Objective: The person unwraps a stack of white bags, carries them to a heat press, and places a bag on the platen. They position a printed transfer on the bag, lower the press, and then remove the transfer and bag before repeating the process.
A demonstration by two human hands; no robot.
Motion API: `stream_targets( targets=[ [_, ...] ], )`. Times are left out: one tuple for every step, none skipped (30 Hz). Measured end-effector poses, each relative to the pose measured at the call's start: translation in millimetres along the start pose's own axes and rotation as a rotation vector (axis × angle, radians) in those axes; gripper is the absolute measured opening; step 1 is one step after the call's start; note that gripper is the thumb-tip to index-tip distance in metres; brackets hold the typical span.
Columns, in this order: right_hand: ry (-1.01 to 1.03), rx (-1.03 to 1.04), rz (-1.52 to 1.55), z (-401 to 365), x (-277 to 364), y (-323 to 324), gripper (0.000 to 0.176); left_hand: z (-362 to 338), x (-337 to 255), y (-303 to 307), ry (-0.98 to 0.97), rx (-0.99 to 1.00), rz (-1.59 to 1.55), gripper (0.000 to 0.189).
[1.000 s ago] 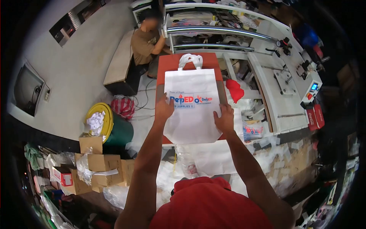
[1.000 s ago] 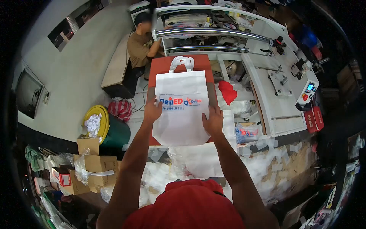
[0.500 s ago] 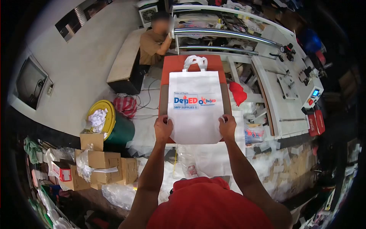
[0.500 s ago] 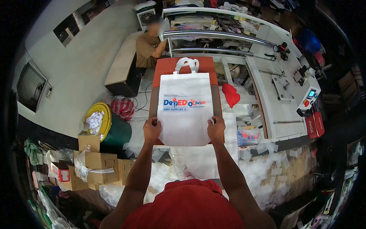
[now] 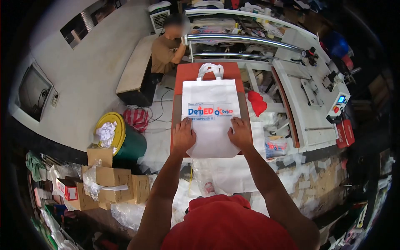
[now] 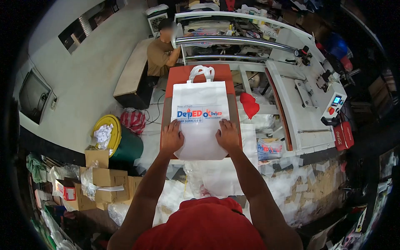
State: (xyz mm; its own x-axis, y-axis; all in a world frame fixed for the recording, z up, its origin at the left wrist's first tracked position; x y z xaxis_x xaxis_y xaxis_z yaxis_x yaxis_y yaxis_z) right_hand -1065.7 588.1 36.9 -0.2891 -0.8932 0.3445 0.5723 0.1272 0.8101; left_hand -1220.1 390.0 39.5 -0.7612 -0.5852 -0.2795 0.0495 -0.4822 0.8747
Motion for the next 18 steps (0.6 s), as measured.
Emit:
stream_targets(
  targets=[
    [-0.004, -0.002, 0.010, -1.9, -0.1, -1.1, 0.043, -1.8, 0.8, -1.2, 0.003, 0.008, 0.031, 0.052],
    [-0.005, -0.001, 0.010, -3.0, -0.5, -2.0, 0.043, -2.8, 0.8, -1.6, 0.003, 0.010, 0.031, 0.052],
    [-0.021, 0.004, 0.016, -3.4, -2.3, -3.5, 0.043, -3.2, 0.6, -1.8, -0.001, 0.009, 0.026, 0.052],
    [-0.035, 0.008, 0.023, -4.1, -4.1, -6.5, 0.043, -3.8, 2.0, -3.1, -0.004, 0.006, 0.022, 0.053],
    [-0.032, 0.007, 0.027, -4.2, -4.3, -7.7, 0.043, -3.5, 3.1, -4.1, -0.002, 0.004, 0.026, 0.053],
    [-0.026, -0.002, 0.021, -4.1, -4.1, -7.2, 0.043, -3.6, 4.4, -6.5, 0.005, 0.016, 0.024, 0.053],
    [-0.020, -0.011, 0.014, -3.4, -3.3, -6.2, 0.043, -3.5, 4.9, -7.2, 0.012, 0.028, 0.021, 0.054],
    [-0.014, -0.009, 0.017, -2.7, -2.3, -6.5, 0.043, -3.5, 5.8, -6.1, 0.017, 0.025, 0.023, 0.054],
    [-0.023, 0.003, 0.012, -2.6, -3.4, -7.6, 0.043, -3.6, 5.0, -5.9, 0.010, 0.026, 0.034, 0.054],
    [-0.035, 0.015, 0.007, -2.6, -4.0, -8.0, 0.044, -4.0, 4.1, -5.4, 0.001, 0.029, 0.045, 0.055],
    [-0.033, 0.015, 0.007, -2.5, -3.7, -7.6, 0.044, -4.1, 4.3, -5.2, 0.003, 0.027, 0.045, 0.055],
    [-0.032, 0.028, 0.013, -2.2, -3.4, -8.0, 0.044, -3.7, 4.3, -5.3, 0.004, 0.036, 0.052, 0.054],
    [-0.031, 0.040, 0.018, -1.4, -3.3, -8.9, 0.045, -3.2, 4.7, -5.8, 0.004, 0.043, 0.058, 0.054],
    [-0.029, 0.039, 0.018, -0.6, -3.1, -8.4, 0.045, -2.5, 4.9, -5.1, 0.005, 0.041, 0.058, 0.054],
    [-0.024, 0.035, 0.010, -0.1, -2.7, -7.3, 0.045, -1.8, 4.7, -5.9, 0.005, 0.053, 0.060, 0.055],
    [-0.020, 0.031, 0.002, -0.8, -2.4, -6.4, 0.045, -2.2, 4.8, -7.9, 0.004, 0.066, 0.061, 0.055],
    [-0.020, 0.029, 0.001, -1.5, -2.4, -5.8, 0.045, -2.3, 4.7, -8.6, 0.003, 0.065, 0.060, 0.055],
    [-0.022, 0.025, 0.010, -2.0, -2.3, -5.9, 0.045, -2.1, 4.9, -9.2, -0.001, 0.059, 0.062, 0.055]
  ],
)
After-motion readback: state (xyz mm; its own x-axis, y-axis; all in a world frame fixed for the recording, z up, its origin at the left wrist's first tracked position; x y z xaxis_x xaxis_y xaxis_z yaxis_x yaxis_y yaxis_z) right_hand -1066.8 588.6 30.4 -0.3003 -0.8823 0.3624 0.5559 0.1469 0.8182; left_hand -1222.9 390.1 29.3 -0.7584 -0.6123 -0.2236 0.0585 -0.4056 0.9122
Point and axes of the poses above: each hand's wrist, its own z-axis towards the middle knuckle, its own y-axis out of the back of the hand, x = y × z, the point moved 10 cm from there along z, towards the middle knuckle, and after that the axes turned 4 degrees about -x, right-handed, at the moved point
